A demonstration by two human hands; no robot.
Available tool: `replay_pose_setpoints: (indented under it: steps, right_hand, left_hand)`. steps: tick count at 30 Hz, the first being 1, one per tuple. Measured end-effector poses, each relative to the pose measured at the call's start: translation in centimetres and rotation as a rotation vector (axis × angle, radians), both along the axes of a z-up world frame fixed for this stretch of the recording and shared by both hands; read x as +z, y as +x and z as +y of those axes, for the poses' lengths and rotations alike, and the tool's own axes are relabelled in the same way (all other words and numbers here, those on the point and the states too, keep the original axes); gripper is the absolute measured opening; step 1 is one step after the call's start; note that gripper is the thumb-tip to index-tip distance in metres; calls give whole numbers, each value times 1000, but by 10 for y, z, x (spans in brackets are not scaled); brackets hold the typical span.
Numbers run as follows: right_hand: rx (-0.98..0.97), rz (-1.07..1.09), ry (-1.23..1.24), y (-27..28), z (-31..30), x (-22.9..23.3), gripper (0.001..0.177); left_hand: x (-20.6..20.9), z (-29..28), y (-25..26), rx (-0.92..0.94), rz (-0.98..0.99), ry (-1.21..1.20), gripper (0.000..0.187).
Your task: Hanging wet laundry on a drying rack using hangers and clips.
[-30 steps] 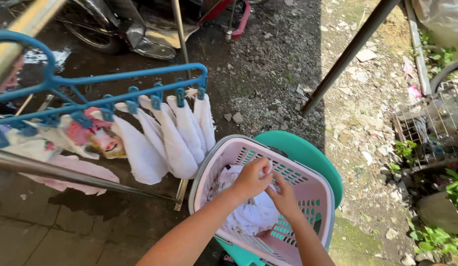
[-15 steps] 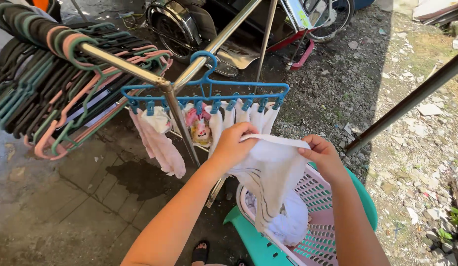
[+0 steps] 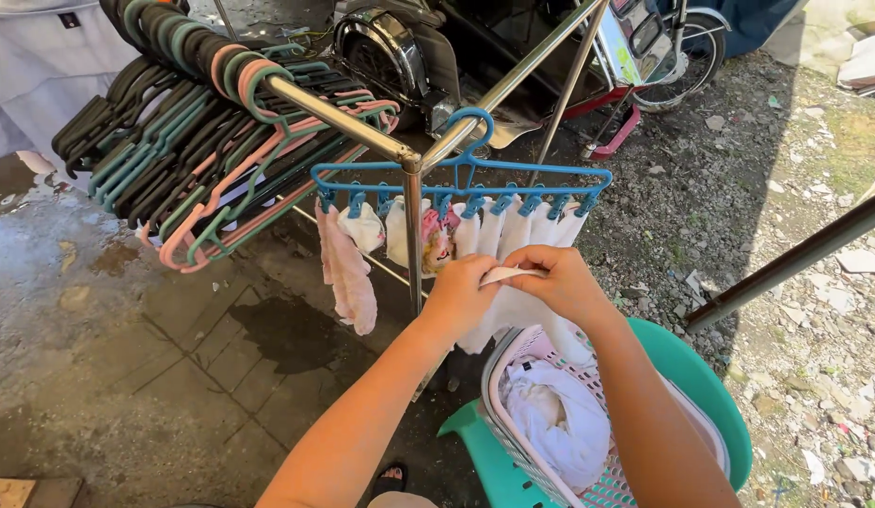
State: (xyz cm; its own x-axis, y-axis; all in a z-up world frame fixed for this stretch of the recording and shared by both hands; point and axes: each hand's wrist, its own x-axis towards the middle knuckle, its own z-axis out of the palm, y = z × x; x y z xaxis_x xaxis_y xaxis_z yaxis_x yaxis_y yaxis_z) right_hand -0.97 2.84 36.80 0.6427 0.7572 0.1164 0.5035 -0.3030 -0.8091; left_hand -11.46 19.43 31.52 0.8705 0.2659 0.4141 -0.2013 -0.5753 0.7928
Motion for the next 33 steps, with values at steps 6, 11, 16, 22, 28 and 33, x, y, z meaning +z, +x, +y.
replay_pose_setpoints:
  steps: [6,11,16,22,28,33]
  right_hand:
    - [-80,45,5,32,-18,-32,20]
    - [-93,185,251,40,-6,-51,19]
    - [-182,333,484,21,12,-47,15]
    - [-133,380,351,2,26,-46,19]
    - [43,258,163,-4,48,-40,22]
    - [7,49,91,-13,60,-18,19]
  left_hand:
    - [-19,43,-24,133,-104,-152,18]
    - [-36,54,-31,63,327,-201,26]
    - [-20,56,-48,-149,471,-233,41]
    - [-10,61,-55,-90,128,-283,30]
    - [1,10,-34,77,-243,-185,45]
    - [-49,-3,21,350,-180,-516,22]
